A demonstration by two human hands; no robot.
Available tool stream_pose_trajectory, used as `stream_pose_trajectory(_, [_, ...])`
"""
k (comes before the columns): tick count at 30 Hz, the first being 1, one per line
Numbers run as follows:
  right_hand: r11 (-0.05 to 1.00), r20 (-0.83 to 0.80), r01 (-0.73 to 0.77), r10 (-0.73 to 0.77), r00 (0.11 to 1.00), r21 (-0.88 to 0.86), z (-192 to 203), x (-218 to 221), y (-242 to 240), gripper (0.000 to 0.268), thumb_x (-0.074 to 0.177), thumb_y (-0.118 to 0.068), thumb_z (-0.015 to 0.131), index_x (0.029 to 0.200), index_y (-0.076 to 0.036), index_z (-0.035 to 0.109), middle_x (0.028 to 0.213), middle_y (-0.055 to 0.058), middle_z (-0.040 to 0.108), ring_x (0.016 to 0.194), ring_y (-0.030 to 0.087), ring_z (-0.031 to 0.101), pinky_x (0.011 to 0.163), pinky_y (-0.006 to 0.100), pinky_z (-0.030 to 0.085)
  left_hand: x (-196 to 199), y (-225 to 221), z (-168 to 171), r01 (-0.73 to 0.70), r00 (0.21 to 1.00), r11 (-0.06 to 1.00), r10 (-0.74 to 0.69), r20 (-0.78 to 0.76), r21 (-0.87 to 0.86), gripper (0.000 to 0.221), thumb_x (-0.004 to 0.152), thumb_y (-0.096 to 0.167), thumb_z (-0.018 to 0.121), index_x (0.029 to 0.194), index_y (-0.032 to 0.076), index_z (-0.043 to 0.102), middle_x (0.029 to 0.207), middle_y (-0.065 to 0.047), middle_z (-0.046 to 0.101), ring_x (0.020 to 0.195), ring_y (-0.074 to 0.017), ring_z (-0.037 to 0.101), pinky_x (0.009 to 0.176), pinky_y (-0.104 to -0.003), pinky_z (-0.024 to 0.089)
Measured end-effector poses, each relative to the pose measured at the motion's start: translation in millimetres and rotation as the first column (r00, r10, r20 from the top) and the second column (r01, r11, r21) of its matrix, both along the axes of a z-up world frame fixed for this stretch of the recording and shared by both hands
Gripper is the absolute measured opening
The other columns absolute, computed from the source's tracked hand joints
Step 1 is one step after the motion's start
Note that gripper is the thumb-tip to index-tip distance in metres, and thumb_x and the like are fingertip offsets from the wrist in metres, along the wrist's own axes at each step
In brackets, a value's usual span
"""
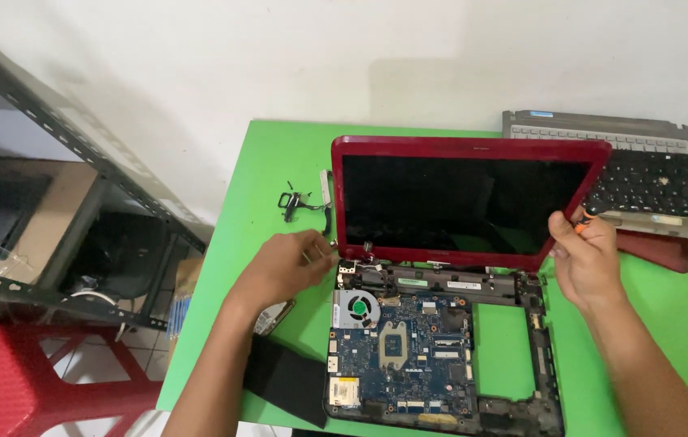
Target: Installing a motherboard into a laptop chassis and securing it with screws using a screwdriver.
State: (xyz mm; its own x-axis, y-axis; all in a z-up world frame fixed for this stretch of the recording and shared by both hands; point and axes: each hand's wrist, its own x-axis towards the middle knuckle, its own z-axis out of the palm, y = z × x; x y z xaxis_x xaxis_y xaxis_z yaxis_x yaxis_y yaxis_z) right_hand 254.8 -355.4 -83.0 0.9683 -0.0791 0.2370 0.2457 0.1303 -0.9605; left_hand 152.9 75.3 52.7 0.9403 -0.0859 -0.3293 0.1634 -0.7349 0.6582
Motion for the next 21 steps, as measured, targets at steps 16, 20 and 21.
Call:
stream_pose_trajectory(16, [0.999, 0.049, -0.047, 0.047, 0.998, -0.004, -10, 4, -10, 0.048, 0.102, -0.018, 0.069, 0.06, -0.015, 0.046, 0.056, -0.004, 0.041, 0.054, 0.008, 0.042, 0.057, 0.024, 0.037, 12, 3, -24, 0.187, 0.901, 0.969, -0.105, 0.421, -0.159, 0.004, 0.095, 0.011, 0.069, 0.091, 0.011, 0.071, 0.091, -0.003, 0.081, 0.092, -0.0182, 0.079, 0.073, -0.034, 0.062])
stream_pose_trajectory(20, [0.996, 0.084, -0.018, 0.025, 0.996, -0.085, -9, 4, -12, 0.054, 0.1, -0.016, 0.071, 0.055, -0.013, 0.042, 0.054, -0.002, 0.038, 0.052, 0.01, 0.041, 0.054, 0.025, 0.039, 14, 8, -28, 0.188, 0.905, 0.973, -0.118, 0.409, -0.136, 0.012, 0.094, 0.013, 0.071, 0.084, 0.012, 0.063, 0.088, -0.004, 0.082, 0.093, -0.0181, 0.082, 0.073, -0.035, 0.059])
stream_pose_trajectory(21, [0.993, 0.094, -0.023, 0.034, 0.995, -0.113, -8, 4, -12, 0.056, 0.1, -0.016, 0.071, 0.052, -0.011, 0.042, 0.052, -0.002, 0.037, 0.051, 0.01, 0.041, 0.054, 0.027, 0.038, 16, 10, -31, 0.207, 0.889, 0.973, -0.143, 0.436, -0.104, 0.013, 0.093, 0.014, 0.073, 0.085, 0.013, 0.062, 0.087, -0.003, 0.083, 0.092, -0.0176, 0.083, 0.073, -0.036, 0.058])
